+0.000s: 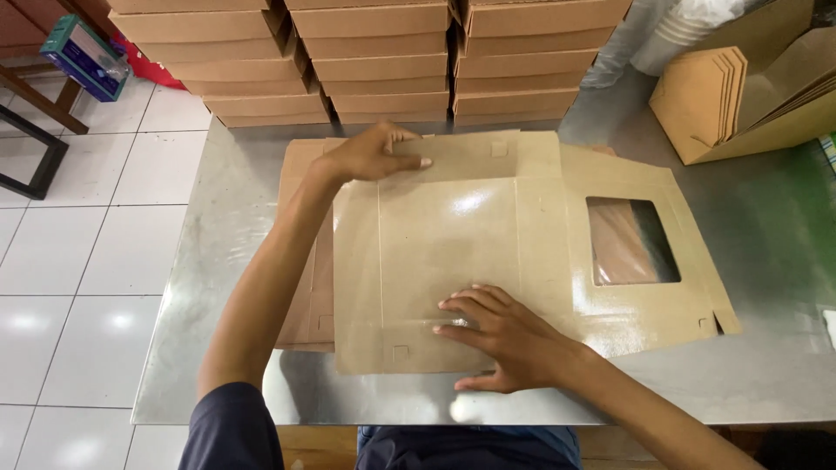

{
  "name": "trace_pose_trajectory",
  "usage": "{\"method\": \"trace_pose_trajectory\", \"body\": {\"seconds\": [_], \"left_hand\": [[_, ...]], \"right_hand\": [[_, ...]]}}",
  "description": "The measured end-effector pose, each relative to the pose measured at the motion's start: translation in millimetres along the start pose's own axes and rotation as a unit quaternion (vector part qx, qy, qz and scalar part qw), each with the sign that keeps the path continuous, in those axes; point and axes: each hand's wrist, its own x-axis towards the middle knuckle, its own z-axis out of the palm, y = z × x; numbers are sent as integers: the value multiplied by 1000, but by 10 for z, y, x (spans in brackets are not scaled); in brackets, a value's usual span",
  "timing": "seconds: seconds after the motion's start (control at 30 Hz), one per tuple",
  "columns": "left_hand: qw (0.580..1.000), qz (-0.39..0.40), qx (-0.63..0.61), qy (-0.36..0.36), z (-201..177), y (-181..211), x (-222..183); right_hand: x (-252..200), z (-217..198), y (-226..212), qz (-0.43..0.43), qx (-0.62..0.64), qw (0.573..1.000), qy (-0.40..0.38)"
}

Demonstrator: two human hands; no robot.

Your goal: Assembling cardboard boxes with plastic windows by folding flaps and securing components.

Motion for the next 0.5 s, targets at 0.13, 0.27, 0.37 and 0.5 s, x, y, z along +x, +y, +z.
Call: {"method": "trace_pose_trajectory", "body": {"seconds": [0.13, 0.27, 0.37, 0.5], "left_hand": [[997, -70, 19, 33, -134, 245, -37], [996, -75, -3, 40, -232, 478, -77], [994, -98, 1, 46, -300, 527, -58], [997, -66, -18, 36, -374, 495, -58]], "right_hand": [[58, 103, -70, -37, -116, 991, -46], [123, 97, -70, -45, -129, 990, -33], [119, 126, -26, -35, -160, 986, -37], [137, 26, 28, -37, -199, 979, -21]]}}
